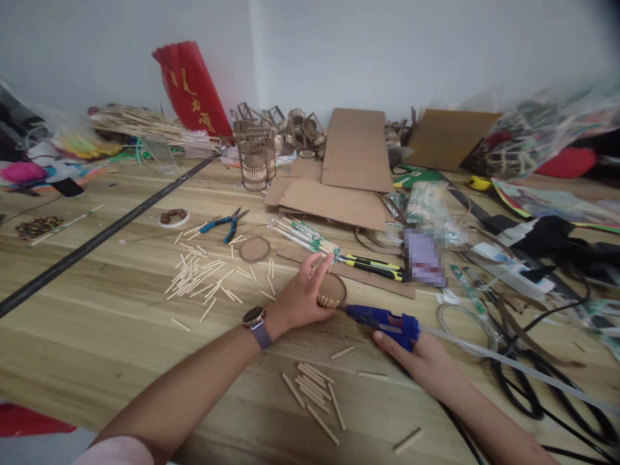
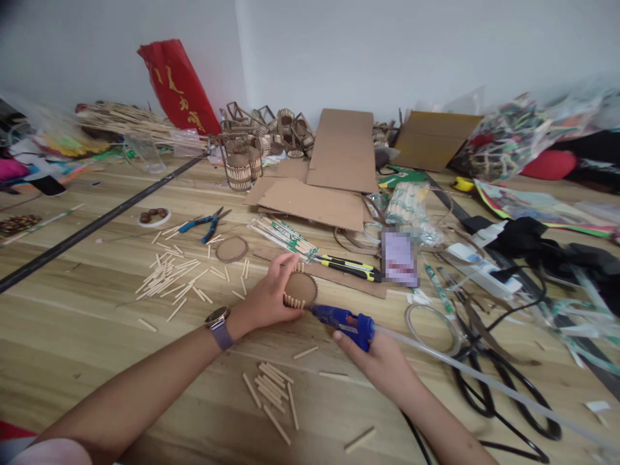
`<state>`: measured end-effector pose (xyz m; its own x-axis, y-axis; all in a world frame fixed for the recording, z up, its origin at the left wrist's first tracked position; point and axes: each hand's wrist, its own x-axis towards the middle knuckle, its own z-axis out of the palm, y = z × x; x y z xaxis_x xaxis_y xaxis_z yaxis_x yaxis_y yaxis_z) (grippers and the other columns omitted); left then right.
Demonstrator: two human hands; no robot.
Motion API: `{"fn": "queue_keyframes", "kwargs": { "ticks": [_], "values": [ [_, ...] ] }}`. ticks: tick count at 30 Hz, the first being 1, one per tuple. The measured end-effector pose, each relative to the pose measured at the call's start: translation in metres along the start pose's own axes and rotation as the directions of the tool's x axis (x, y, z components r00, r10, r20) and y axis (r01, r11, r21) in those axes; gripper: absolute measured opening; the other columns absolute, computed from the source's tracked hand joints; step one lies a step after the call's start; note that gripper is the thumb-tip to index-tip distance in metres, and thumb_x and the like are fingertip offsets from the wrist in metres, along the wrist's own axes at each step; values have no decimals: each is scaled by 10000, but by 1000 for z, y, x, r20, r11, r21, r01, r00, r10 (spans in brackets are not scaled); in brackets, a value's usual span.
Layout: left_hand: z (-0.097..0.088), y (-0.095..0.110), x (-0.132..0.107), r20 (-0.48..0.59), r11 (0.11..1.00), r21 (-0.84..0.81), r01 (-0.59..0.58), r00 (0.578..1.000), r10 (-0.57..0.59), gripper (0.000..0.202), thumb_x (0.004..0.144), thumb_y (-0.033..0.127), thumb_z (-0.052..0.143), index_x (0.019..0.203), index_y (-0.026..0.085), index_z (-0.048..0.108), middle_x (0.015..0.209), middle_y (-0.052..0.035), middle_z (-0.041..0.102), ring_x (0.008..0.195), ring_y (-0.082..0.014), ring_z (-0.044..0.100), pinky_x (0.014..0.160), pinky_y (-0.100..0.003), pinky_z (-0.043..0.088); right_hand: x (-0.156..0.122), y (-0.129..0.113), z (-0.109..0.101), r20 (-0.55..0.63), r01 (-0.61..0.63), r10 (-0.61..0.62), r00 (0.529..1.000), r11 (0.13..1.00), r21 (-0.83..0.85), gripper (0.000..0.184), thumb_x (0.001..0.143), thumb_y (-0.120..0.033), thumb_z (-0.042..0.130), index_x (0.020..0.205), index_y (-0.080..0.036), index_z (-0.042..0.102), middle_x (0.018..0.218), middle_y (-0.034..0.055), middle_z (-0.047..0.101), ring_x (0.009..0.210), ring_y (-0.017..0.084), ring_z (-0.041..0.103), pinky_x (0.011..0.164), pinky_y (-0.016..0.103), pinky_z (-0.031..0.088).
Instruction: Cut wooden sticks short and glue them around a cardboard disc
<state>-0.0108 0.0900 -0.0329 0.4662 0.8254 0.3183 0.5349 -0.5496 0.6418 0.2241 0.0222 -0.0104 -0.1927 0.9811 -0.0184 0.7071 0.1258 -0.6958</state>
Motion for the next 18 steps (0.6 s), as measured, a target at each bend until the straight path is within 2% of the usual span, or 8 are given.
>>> {"fn": "queue_keyframes", "kwargs": {
  "ticks": [13,18],
  "values": [
    [0,1,-1,-2,1000,8,-2,1000,2,1142,604,186,800,1480,278,73,1455,-152,182,1333,-343,357,1086,-475,378,-1,1,1,7,-16,16,1000,999,-39,443,772,-558,471,827,-196,720,809,81,757,732,270,692,721,377,557],
    [1,-1,0,-9,1000,3,-3,1000,3,1143,603,189,801,1480,280,74,1458,-150,185,1328,-338,365,1084,-471,379,0,-2,0,11,-10,11,1000,998,-61,434,783,-556,455,764,-203,706,691,68,729,655,255,675,655,359,554]
  ]
}}
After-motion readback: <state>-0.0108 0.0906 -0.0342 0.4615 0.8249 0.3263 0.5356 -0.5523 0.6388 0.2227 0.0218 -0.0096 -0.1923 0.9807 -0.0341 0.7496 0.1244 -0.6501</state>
